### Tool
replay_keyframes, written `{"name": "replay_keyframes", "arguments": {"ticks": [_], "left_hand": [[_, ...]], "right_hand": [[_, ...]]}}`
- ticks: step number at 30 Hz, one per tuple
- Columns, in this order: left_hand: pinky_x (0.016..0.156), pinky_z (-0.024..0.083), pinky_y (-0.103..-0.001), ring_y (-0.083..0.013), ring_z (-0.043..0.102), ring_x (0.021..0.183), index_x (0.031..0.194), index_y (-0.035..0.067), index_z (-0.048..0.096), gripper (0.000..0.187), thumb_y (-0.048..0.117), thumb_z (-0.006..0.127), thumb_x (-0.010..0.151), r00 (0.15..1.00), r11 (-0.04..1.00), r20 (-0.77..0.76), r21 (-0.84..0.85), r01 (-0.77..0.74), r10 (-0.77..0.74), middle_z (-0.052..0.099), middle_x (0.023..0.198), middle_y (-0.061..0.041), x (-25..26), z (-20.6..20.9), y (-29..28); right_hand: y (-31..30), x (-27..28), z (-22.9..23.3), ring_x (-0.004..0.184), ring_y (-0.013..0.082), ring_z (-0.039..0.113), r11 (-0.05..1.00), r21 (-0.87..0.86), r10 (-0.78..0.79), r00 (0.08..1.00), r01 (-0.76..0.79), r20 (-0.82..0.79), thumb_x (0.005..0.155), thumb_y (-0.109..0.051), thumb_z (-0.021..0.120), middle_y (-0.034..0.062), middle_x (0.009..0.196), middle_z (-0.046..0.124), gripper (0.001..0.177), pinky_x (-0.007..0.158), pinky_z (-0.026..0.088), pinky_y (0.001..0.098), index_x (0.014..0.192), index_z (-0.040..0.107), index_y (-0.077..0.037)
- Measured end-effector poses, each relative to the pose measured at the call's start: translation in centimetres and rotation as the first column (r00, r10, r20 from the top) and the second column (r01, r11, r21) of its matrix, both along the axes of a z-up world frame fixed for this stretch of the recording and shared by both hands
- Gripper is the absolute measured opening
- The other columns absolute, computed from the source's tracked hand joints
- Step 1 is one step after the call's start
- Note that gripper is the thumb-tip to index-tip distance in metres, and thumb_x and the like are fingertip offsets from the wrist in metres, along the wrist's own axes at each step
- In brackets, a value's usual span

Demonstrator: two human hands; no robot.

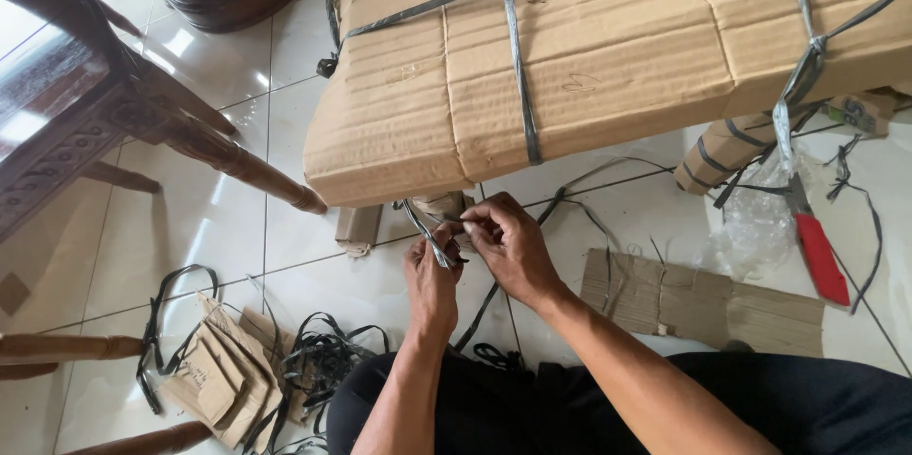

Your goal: Unpacking a wooden chair by cutting plastic straps and removing cardboard wrapping.

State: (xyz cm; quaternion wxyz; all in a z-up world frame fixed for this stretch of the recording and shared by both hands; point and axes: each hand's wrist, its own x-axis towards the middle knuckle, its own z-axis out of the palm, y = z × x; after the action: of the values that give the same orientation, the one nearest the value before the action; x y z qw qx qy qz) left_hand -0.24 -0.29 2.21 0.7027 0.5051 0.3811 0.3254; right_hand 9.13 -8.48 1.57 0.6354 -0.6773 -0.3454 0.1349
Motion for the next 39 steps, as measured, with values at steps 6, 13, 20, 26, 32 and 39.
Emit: {"name": "replay_keyframes", "arguments": {"ticks": [6, 13, 20, 26, 32, 39], "left_hand": [[0.048, 0.036, -0.026, -0.0100, 0.039, 0.054, 0.073, 0.005, 0.067, 0.025, 0.019, 0.070, 0.093, 0.998, 0.998, -0.048, 0.038, 0.041, -0.039, 0.043, 0.057, -0.002, 0.0, 2.3, -0.3], [0.048, 0.047, -0.031, -0.0171, 0.050, 0.057, 0.077, 0.000, 0.067, 0.024, 0.015, 0.066, 0.095, 0.997, 0.997, 0.022, -0.029, 0.073, -0.072, 0.052, 0.060, -0.010, -1.3, 5.0, -0.5], [0.054, 0.041, -0.030, -0.0130, 0.047, 0.059, 0.078, 0.004, 0.065, 0.018, 0.011, 0.063, 0.095, 0.989, 0.986, 0.026, -0.073, 0.150, -0.149, 0.056, 0.064, -0.004, -2.7, 4.1, 0.8], [0.071, 0.043, -0.029, -0.0117, 0.052, 0.075, 0.088, 0.009, 0.076, 0.021, 0.017, 0.057, 0.093, 0.941, 0.977, -0.295, 0.081, 0.198, -0.167, 0.066, 0.077, 0.000, -3.5, 4.1, 1.8], [0.070, 0.042, -0.030, -0.0116, 0.051, 0.073, 0.081, 0.010, 0.070, 0.021, 0.019, 0.056, 0.095, 0.948, 0.969, -0.272, 0.139, 0.206, -0.162, 0.062, 0.073, 0.001, -3.9, 3.8, 2.2], [0.071, 0.048, -0.043, -0.0294, 0.066, 0.078, 0.110, 0.001, 0.070, 0.032, 0.030, 0.060, 0.100, 0.908, 0.913, -0.365, 0.263, 0.312, -0.205, 0.069, 0.077, -0.017, -6.3, 5.6, 4.2]], "right_hand": [[0.2, -1.1, -1.1, 0.087, 0.0214, 0.068, 0.977, 0.174, 0.146, 0.982, -0.124, -0.121, 0.096, -0.004, 0.063, 0.0146, 0.108, 0.067, 0.007, 0.066, 0.058, 0.0354, 0.101, 0.066, -0.007], [0.2, -3.3, 1.2, 0.088, 0.0117, 0.064, 0.957, 0.179, 0.272, 0.925, -0.230, -0.264, 0.101, -0.014, 0.059, 0.0090, 0.118, 0.068, 0.010, 0.066, 0.058, 0.0258, 0.105, 0.061, -0.005], [0.4, -3.7, 1.8, 0.068, 0.0188, 0.064, 0.987, 0.146, 0.123, 0.900, -0.067, -0.418, 0.102, -0.022, 0.057, 0.0056, 0.080, 0.061, 0.015, 0.061, 0.056, 0.0323, 0.105, 0.061, -0.008], [0.5, -3.5, 2.3, 0.067, 0.0194, 0.066, 0.917, -0.398, 0.082, 0.991, -0.034, 0.104, 0.103, -0.021, 0.052, 0.0033, 0.078, 0.072, 0.025, 0.063, 0.050, 0.0351, 0.122, 0.067, -0.016], [0.6, -3.5, 2.5, 0.083, 0.0350, 0.072, 0.875, -0.484, 0.206, 0.895, 0.012, 0.395, 0.095, -0.014, 0.061, 0.0137, 0.096, 0.077, 0.015, 0.070, 0.054, 0.0450, 0.107, 0.067, -0.008], [0.0, -2.7, 2.3, 0.091, 0.0236, 0.066, 0.969, -0.188, 0.171, 0.984, -0.158, 0.053, 0.101, -0.027, 0.065, 0.0105, 0.102, 0.067, 0.025, 0.077, 0.053, 0.0357, 0.086, 0.068, -0.008]]}}
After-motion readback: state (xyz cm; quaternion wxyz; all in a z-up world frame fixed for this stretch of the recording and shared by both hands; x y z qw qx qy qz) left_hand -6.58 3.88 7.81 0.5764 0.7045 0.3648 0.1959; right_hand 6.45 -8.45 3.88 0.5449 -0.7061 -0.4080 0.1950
